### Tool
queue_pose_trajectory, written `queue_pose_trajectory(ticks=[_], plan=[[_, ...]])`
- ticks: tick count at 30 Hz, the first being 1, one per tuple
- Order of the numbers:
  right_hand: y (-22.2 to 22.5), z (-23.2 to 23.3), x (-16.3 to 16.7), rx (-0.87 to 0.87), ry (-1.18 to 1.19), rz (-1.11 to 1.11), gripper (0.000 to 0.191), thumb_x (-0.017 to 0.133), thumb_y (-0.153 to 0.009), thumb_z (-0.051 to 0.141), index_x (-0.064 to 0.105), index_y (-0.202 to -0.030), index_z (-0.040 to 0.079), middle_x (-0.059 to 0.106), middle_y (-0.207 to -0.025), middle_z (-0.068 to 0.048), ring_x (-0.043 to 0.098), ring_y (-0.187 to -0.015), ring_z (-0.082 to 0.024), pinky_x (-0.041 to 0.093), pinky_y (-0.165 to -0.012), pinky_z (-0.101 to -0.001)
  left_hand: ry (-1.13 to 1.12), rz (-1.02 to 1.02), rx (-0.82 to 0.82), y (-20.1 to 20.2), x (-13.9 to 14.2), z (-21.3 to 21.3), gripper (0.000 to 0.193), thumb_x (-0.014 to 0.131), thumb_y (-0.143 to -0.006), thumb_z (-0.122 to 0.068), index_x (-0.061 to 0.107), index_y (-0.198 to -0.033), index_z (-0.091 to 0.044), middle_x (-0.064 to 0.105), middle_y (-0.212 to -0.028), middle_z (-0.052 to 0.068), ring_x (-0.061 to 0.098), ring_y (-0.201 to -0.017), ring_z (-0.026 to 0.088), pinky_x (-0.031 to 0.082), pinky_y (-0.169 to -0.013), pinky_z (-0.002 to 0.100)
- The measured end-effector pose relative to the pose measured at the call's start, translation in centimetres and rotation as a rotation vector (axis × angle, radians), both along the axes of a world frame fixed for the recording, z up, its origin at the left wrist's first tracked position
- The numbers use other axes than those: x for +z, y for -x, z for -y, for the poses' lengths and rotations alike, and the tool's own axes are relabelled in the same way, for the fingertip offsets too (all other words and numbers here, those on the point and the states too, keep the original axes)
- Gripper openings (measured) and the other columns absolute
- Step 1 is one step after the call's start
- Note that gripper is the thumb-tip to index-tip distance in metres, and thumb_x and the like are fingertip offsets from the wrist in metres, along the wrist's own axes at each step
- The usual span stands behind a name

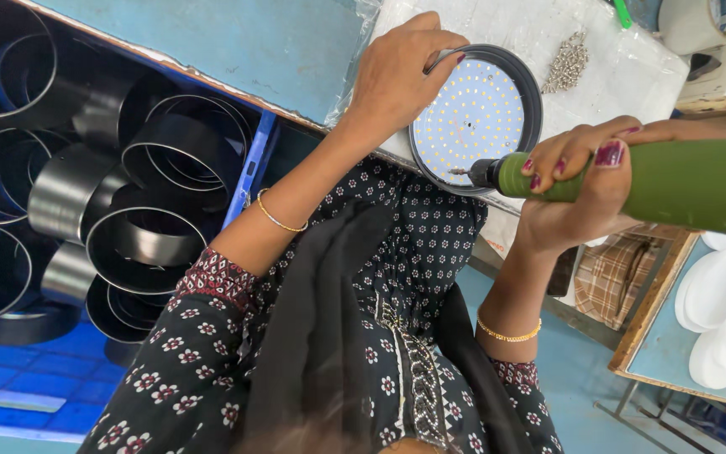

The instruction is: The person uses a green electric screwdriver to fasten screws into the rim of a circular LED light module. They repeatedly pick up screws, align them with pre-drilled holes, and drive them in while holding the module steady. Completed units are stacked on the table.

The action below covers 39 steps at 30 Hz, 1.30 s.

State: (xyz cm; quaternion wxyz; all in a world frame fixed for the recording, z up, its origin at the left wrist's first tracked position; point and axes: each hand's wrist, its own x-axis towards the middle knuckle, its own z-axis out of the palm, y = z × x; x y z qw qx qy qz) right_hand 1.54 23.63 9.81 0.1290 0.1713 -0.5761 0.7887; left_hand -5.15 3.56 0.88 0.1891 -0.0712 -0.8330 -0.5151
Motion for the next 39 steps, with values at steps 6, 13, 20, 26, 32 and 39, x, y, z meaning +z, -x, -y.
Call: queue_pose_trajectory(ticks=[6,13,20,26,32,39], plan=[[-1.3,2.2,-0.2,-0.193,-0.141,-0.116,0.014,0.052,-0.107,0.008,0.046,-0.105,-0.005,0.045,-0.07,-0.012,0.041,-0.046,-0.016,0.041,-0.045,-0.0275,0.039,-0.069,-0.002,0.0,-0.3,-0.1,0.015,0.068,-0.095,-0.023,0.079,-0.104,-0.018,0.069,-0.086,0.005,0.068,-0.08,0.03,0.052,-0.069,0.044],[-2.6,2.6,-1.6,-0.284,-0.123,-0.128,0.01,0.048,-0.11,0.004,0.044,-0.11,-0.006,0.047,-0.073,-0.012,0.043,-0.049,-0.017,0.044,-0.048,-0.0294,0.019,-0.064,0.007,0.0,-0.7,-0.3,0.014,0.07,-0.095,-0.023,0.079,-0.102,-0.017,0.071,-0.088,0.005,0.07,-0.079,0.029,0.054,-0.069,0.043],[-1.8,1.8,-3.3,-0.246,-0.067,-0.128,0.012,0.051,-0.113,-0.001,0.042,-0.106,-0.006,0.049,-0.075,-0.014,0.044,-0.049,-0.02,0.043,-0.046,-0.0299,0.002,-0.043,0.007,0.1,-0.8,-0.4,0.014,0.071,-0.094,-0.025,0.08,-0.101,-0.017,0.073,-0.089,0.003,0.071,-0.078,0.024,0.054,-0.068,0.04],[-0.4,2.7,-0.7,-0.213,-0.107,-0.136,0.011,0.054,-0.113,0.0,0.046,-0.109,-0.006,0.05,-0.075,-0.015,0.044,-0.05,-0.019,0.042,-0.048,-0.0309,0.027,-0.063,-0.005,0.7,-0.8,-0.1,0.015,0.069,-0.093,-0.025,0.08,-0.101,-0.017,0.074,-0.092,0.005,0.071,-0.083,0.031,0.054,-0.073,0.043],[4.9,5.0,1.7,-0.221,0.065,-0.175,0.012,0.057,-0.111,0.0,0.048,-0.113,-0.007,0.048,-0.07,-0.014,0.043,-0.049,-0.02,0.04,-0.045,-0.0343,0.014,-0.018,-0.031,0.8,-0.4,0.2,0.016,0.068,-0.093,-0.025,0.08,-0.101,-0.018,0.073,-0.09,0.006,0.07,-0.081,0.031,0.053,-0.072,0.044],[7.3,7.6,0.6,-0.079,-0.04,-0.205,0.015,0.058,-0.115,0.001,0.044,-0.115,-0.003,0.046,-0.068,-0.014,0.044,-0.049,-0.021,0.044,-0.047,-0.0347,0.033,0.063,-0.046,0.7,0.0,0.3,0.016,0.068,-0.093,-0.028,0.08,-0.1,-0.02,0.069,-0.079,0.006,0.067,-0.071,0.031,0.05,-0.064,0.044]])
